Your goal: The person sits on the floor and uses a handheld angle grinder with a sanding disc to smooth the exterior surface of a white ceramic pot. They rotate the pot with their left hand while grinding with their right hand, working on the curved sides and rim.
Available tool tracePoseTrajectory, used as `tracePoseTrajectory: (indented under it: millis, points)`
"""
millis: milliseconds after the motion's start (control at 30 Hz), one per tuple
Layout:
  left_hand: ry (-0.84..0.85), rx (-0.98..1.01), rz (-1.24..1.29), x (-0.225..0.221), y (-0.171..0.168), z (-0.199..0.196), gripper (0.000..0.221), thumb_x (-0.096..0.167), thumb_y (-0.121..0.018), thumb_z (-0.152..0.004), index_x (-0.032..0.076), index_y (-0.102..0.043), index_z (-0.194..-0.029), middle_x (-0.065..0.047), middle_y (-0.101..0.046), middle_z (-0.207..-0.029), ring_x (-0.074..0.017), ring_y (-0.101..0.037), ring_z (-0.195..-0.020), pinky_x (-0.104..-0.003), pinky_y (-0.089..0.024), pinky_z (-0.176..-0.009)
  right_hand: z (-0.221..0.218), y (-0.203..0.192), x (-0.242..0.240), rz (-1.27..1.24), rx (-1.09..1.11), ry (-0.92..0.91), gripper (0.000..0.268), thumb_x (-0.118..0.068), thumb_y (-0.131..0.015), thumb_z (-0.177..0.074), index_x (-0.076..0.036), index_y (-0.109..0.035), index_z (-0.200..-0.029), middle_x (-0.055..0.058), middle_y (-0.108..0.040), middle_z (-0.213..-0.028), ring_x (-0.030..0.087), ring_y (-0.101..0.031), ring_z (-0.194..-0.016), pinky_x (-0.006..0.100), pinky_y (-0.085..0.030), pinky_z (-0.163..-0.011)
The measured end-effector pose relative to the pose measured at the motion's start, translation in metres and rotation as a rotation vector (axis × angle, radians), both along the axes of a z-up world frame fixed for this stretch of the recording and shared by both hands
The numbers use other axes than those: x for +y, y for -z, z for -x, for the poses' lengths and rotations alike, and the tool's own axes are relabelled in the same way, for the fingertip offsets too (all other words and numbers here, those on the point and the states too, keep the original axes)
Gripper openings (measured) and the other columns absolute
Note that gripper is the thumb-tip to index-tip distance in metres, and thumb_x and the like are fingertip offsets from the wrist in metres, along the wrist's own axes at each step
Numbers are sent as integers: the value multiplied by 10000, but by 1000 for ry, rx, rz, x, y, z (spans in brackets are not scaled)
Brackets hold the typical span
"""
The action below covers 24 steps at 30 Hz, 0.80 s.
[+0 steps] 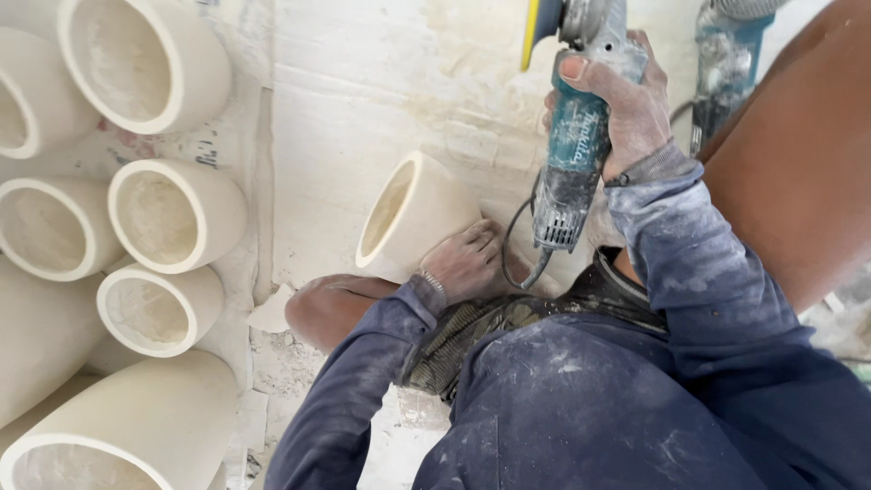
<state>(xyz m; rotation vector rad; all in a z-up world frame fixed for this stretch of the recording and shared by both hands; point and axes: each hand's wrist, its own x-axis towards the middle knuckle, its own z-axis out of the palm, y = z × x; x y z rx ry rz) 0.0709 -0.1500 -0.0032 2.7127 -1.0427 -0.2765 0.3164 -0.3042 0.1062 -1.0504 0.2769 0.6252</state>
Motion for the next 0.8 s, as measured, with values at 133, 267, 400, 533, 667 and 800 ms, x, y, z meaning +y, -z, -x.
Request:
tracePoseTrajectory:
  millis: [133, 267, 400, 533, 667, 800]
  points:
    - [-799, -128, -151, 14, -51, -29, 562, 393, -522, -1031, 200, -462, -1556, -62, -455, -1592, -272, -368, -1512, -710, -254, -1176, -1, -12, 7, -43, 49, 4, 347, -200, -858, -793, -115, -619, -1031, 70, -631, -886, 250, -680, -690, 413, -608, -543]
    - [-1604, 244, -93, 39, -70, -52, 573, 692, -473, -910, 216, -737, -1090, -78, -743, -856, -290, -683, -781, -427, -524, -690, -3, -13, 17, 20, 66, -66, 390, -249, -846, -758, -108, -607, -1033, 88, -633, -826, 242, -686, -653, 390, -621, -557]
    - [-1715, 356, -117, 70, -47, -24, 704, 798, -480, -892, 191, -480, -536, 10, -466, -494, -176, -444, -531, -367, -314, -557, 1, 2, 22, -17, 147, -59, 466, -86, -813, -731, -95, -579, -1133, 133, -660, -871, 270, -701, -656, 430, -644, -573]
    - [-1834, 162, 262, 99, -28, 25, 705, 695, -602, -903, 169, -286, -555, 54, -245, -556, -140, -287, -570, -384, -285, -533, -1, 6, 24, -10, 117, -182, 511, -148, -831, -739, -89, -565, -1171, 137, -658, -882, 265, -703, -682, 410, -630, -578]
    - [-2183, -233, 778, 107, -7, 54, 686, 523, -537, -1004, 137, -290, -494, 39, -273, -497, -118, -279, -522, -352, -267, -541, 7, -7, 30, 278, -225, -469, 663, -198, -833, -777, -111, -432, -1296, 168, -645, -1095, 277, -684, -811, 460, -648, -729]
    - [-2393, -259, 1134, 104, 2, 66, 638, 489, -441, -1016, 163, -389, -470, 35, -361, -463, -132, -340, -489, -366, -302, -538, 32, 7, 35, 585, -1032, -627, 728, -253, -902, -832, 40, -430, -1302, 302, -668, -1209, 383, -725, -936, 472, -612, -878]
